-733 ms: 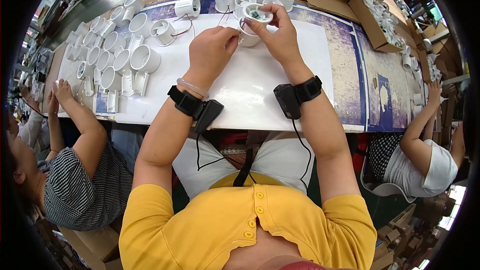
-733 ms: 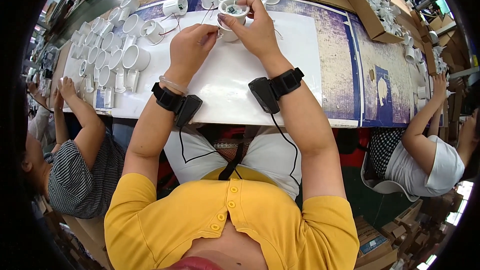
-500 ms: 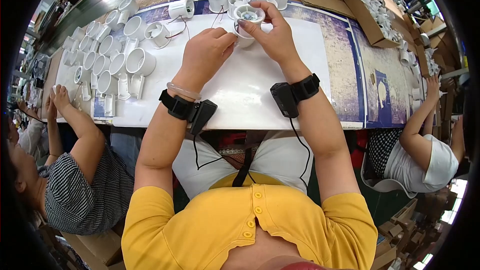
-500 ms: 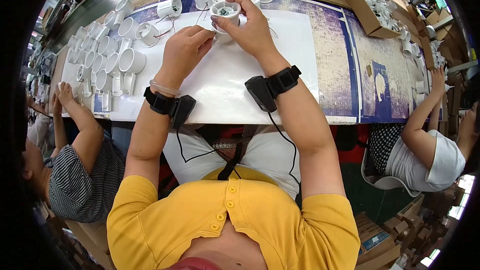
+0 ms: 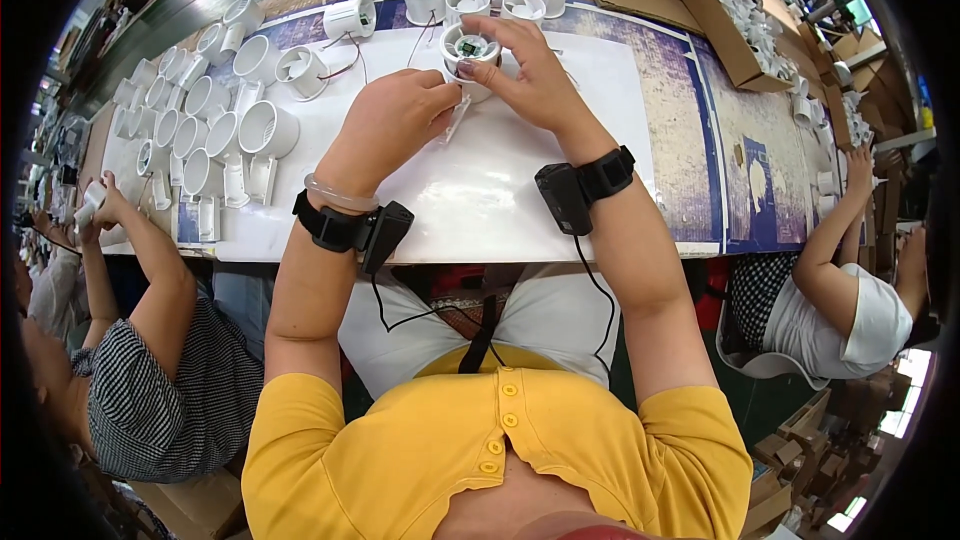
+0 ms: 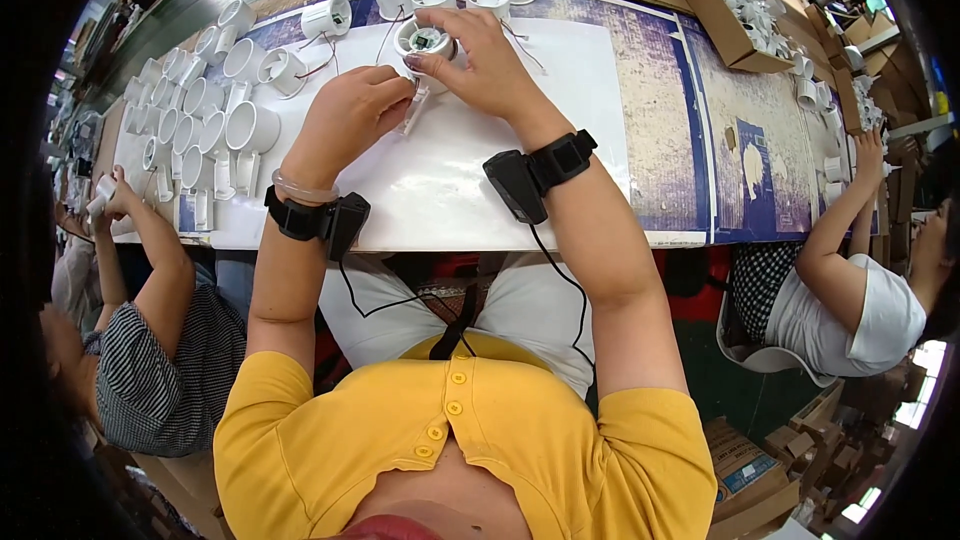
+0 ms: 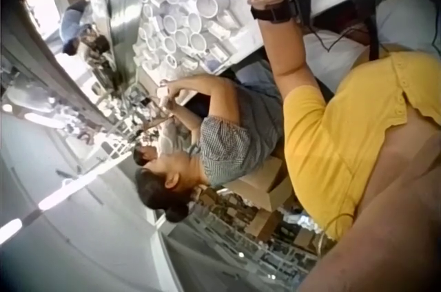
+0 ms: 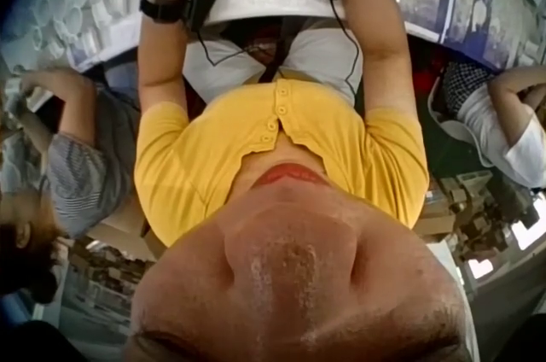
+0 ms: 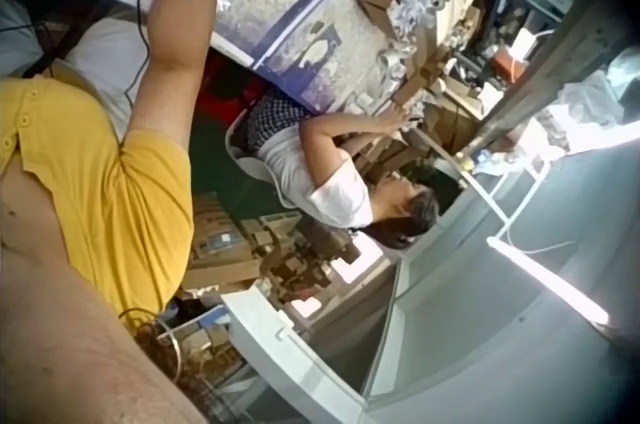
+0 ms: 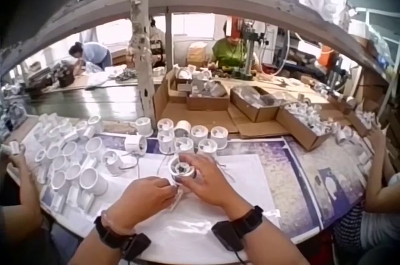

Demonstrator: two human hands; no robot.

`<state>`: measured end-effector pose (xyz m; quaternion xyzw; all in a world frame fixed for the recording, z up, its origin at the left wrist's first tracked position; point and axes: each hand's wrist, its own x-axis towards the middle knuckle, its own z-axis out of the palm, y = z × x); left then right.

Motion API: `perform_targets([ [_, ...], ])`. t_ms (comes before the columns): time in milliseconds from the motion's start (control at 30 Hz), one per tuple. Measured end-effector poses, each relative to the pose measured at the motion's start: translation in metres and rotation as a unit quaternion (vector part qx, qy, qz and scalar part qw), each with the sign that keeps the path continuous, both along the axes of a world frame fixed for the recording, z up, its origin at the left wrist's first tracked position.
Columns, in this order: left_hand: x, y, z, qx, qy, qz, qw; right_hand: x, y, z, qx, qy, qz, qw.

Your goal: The person threads wires through a housing, presses a fan into it, and then threads the wires through a base before pressing the housing onto the base.

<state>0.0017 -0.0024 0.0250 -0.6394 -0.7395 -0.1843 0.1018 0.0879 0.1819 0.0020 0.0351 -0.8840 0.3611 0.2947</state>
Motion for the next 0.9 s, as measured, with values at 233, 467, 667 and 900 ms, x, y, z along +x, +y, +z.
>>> perform_targets([
  [233, 0.0000, 0.0006, 0.0017, -0.026, -0.004, -0.001, 1.000, 0.0015, -0.0012, 0.0009, 0.038, -0.002, -0.008, 0.999],
  [467, 0.0029, -0.0009, 0.0062, -0.029, -0.002, 0.014, 0.999, 0.0024, -0.0005, -0.0012, 0.043, 0.000, -0.023, 0.999],
  [667, 0.0028, -0.0005, 0.0041, -0.034, 0.023, 0.020, 0.999, 0.0021, -0.0009, -0.0045, 0.087, 0.016, -0.038, 0.995],
  [900, 0.0005, 0.0011, 0.0008, -0.007, 0.023, 0.001, 1.000, 0.0026, -0.0045, -0.0030, 0.107, 0.037, -0.057, 0.992],
])
